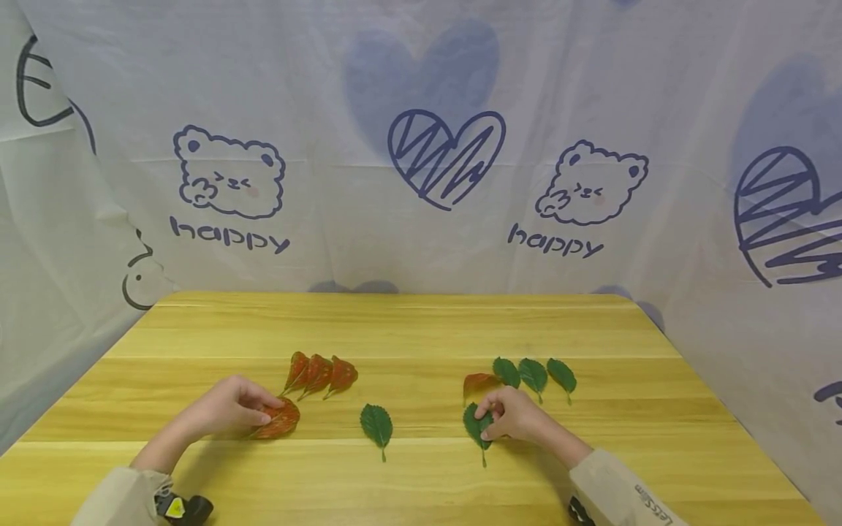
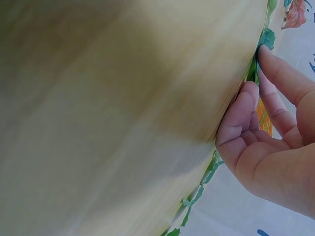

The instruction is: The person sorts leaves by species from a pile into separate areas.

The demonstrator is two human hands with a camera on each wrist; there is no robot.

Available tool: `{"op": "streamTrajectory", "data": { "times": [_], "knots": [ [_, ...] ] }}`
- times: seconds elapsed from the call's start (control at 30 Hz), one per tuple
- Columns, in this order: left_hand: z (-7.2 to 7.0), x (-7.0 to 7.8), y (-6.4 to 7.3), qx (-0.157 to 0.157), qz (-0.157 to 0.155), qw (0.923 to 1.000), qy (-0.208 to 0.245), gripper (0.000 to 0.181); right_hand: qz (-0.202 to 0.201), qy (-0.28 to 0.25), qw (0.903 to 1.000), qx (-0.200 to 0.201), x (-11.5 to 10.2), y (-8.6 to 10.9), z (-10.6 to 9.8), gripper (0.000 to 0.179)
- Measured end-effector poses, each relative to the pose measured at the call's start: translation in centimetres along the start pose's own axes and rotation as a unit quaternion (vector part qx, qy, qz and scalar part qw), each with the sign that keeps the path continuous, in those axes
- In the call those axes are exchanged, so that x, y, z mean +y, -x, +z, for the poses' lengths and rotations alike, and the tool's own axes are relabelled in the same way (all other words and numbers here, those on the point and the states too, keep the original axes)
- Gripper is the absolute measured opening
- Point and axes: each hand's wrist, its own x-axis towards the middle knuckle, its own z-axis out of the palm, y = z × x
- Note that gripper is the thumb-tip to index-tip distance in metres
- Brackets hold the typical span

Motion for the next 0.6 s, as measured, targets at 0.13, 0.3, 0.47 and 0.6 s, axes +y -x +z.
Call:
{"op": "streamTrajectory", "data": {
  "times": [0.13, 0.3, 0.47, 0.6],
  "knots": [
    [-0.1, 0.1, 0.0, -0.003, -0.005, 1.0000, 0.001, 0.019, 0.001, -0.002, 1.0000, 0.000, 0.0, 0.0, 0.0, 0.018],
    [-0.1, 0.3, 0.2, -0.004, -0.016, 0.9998, 0.007, 0.020, 0.004, -0.001, 1.0000, 0.002, 0.1, 0.0, 0.0, 0.018],
    [-0.1, 0.7, 0.5, 0.010, -0.026, 0.9996, -0.002, 0.019, 0.005, 0.001, 1.0000, 0.004, 0.1, 0.0, 0.1, 0.018],
    [0.0, 1.1, 0.5, 0.031, -0.033, 0.9989, -0.007, 0.018, 0.004, 0.002, 1.0000, 0.005, 0.0, 0.0, 0.1, 0.018]
  ]
}}
